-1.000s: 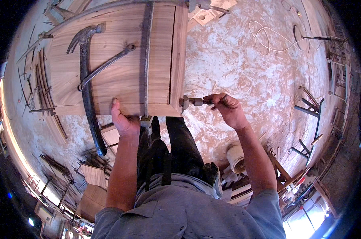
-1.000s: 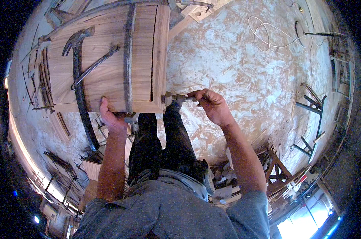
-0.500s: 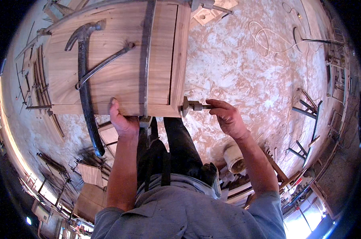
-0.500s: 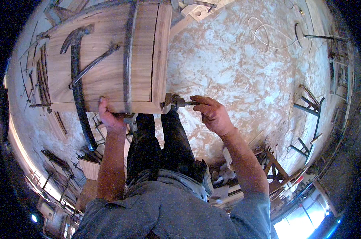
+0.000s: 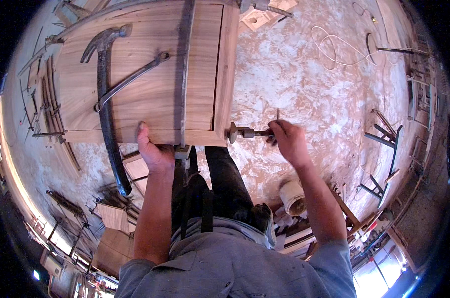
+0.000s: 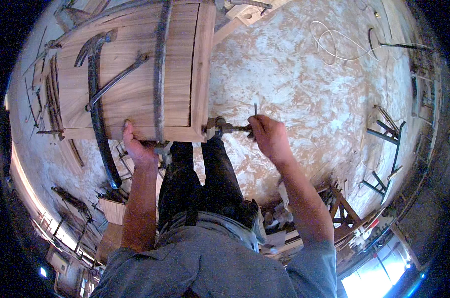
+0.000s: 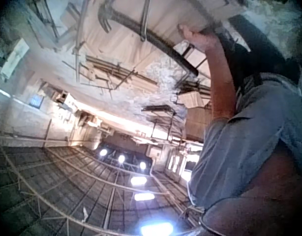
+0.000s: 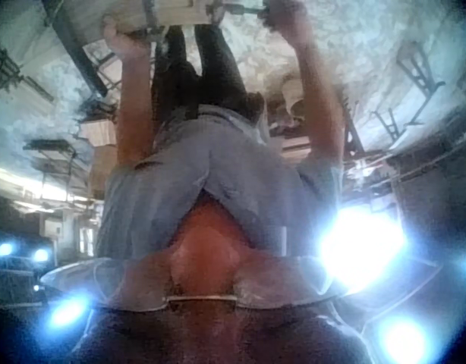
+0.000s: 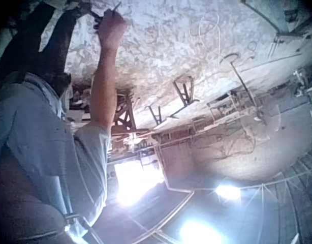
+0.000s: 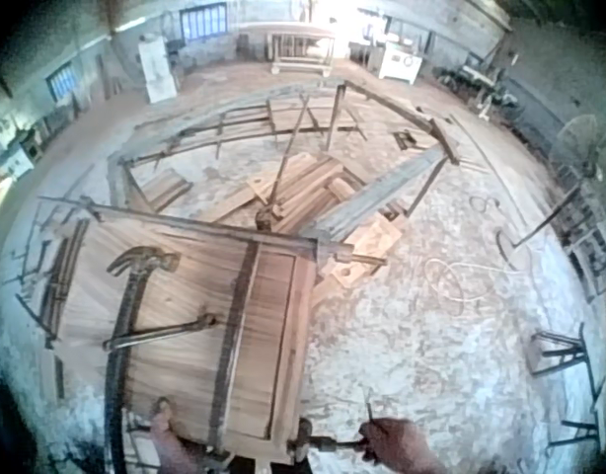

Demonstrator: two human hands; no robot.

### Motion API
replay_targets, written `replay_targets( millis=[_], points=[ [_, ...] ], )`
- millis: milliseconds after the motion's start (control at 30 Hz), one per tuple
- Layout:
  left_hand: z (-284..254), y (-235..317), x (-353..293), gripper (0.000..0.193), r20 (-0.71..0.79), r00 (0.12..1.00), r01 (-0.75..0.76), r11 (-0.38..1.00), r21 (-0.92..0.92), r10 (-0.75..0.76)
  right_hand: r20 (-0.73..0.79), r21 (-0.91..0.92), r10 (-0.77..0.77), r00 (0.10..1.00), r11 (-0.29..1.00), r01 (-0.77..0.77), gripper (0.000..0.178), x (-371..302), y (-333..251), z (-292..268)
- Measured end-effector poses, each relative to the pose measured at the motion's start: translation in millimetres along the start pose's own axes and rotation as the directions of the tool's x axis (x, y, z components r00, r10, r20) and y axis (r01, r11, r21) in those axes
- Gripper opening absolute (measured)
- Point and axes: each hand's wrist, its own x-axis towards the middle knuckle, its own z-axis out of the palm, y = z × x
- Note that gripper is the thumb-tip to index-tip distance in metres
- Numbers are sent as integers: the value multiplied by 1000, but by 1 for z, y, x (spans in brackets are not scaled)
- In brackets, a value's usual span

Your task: The person assembles a wooden cabinet by securing panels with clamps, tightening them with a wrench, and tapping joints with a hammer. They then move to a workbench and use a power sander to smooth the edges of a wooden piece.

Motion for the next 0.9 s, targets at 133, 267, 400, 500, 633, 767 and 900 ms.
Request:
replay_targets(
  millis=[133, 267, 400, 500, 633, 767, 900],
  points=[
    [-5, 1, 4, 46, 52, 999, -6, 1000, 9, 6, 336, 113, 422, 842, 870, -480, 30, 29, -18, -8],
    [6, 3, -5, 46, 24, 999, 20, 1000, 15, -21, 121, -205, -79, 989, 973, 103, 28, 27, 13, -15],
    [-5, 1, 4, 44, -11, 1000, 23, 999, -23, -23, 331, -443, -597, 731, 586, 679, 46, 19, 10, -22],
    [-6, 0, 5, 43, 100, 995, 13, 999, -46, -8, 402, -252, -615, 678, 637, 728, 40, 28, 20, -21],
    [-5, 1, 5, 43, 80, 997, 10, 1000, -20, -8, 480, 141, -155, 863, 985, 99, 38, 26, 44, -14],
    [-6, 2, 5, 43, 67, 997, 44, 998, -52, -40, 301, 349, -150, 942, 936, 38, 46, 5, 51, 9],
    [-11, 2, 6, 44, 82, 995, 61, 995, -85, -54, 366, 217, 258, 894, 910, -352, 50, -2, 12, 5]
  ],
)
